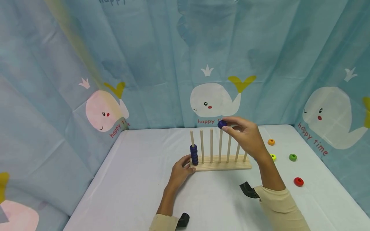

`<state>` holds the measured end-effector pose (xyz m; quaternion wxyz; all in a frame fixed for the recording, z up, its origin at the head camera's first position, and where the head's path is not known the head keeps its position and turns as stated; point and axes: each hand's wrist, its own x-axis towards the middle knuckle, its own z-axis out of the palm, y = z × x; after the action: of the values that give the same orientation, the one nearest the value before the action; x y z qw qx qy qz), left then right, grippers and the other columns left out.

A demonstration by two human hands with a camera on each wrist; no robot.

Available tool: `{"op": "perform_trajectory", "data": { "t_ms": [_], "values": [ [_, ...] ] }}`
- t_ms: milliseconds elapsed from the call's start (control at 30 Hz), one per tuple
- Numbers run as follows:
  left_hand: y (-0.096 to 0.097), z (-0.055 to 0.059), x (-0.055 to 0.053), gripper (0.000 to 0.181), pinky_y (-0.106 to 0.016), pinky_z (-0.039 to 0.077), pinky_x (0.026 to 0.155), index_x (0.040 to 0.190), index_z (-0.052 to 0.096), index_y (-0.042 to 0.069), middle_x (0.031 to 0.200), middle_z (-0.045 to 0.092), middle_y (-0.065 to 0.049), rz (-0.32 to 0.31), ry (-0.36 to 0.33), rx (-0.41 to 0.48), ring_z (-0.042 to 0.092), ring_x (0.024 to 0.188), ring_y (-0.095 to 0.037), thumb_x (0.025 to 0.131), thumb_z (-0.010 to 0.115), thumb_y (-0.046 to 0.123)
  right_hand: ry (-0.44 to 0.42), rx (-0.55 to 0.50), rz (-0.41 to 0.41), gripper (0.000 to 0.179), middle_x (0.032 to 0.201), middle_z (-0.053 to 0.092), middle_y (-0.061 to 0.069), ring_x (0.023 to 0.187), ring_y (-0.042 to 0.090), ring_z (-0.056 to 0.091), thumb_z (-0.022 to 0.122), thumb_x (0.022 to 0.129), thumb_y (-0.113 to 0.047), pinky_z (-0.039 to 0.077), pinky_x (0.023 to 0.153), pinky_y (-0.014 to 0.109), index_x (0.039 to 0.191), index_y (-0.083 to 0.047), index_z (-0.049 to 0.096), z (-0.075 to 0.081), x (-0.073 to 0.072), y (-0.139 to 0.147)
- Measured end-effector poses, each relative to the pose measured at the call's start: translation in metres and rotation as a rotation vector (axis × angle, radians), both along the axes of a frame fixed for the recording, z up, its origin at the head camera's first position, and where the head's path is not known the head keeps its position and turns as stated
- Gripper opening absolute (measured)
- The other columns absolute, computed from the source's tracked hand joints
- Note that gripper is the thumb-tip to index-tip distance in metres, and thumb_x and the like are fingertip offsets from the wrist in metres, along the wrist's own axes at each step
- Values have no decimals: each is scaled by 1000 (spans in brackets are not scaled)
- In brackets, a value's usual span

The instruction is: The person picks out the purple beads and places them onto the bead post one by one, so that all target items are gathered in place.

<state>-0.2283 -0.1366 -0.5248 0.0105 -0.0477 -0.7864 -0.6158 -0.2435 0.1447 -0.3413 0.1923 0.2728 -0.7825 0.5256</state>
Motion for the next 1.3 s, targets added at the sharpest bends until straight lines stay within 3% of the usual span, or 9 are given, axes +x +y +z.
{"op": "perform_trajectory", "data": {
  "t_ms": [333,533,733,1300],
  "values": [
    [2,2,0,65,-30,52,117,151,55,3,153,57,-20,10,-7,-6,53,146,-36,91,77,4,-19,30,60,33,121,74,6,109,18,70,75,99,-11,62,93,17,132,-7,72,-1,1,-21],
    [2,1,-1,64,-33,50,118,151,55,2,153,57,-22,4,-4,4,52,146,-38,91,77,2,17,43,107,33,122,74,6,109,19,71,76,98,-8,62,95,18,131,-7,73,-3,0,-31],
    [1,2,0,64,-31,51,118,151,55,2,153,57,-21,7,-14,8,52,146,-37,91,78,1,53,58,115,33,119,75,6,108,19,72,77,97,-7,63,91,19,130,-7,74,-6,0,-38],
    [2,2,0,66,-30,52,116,151,55,2,153,57,-21,9,-20,-5,53,145,-38,90,79,1,52,55,133,33,122,75,1,107,15,73,77,98,-9,64,88,22,131,-12,74,-6,-3,-53]
  ]
}}
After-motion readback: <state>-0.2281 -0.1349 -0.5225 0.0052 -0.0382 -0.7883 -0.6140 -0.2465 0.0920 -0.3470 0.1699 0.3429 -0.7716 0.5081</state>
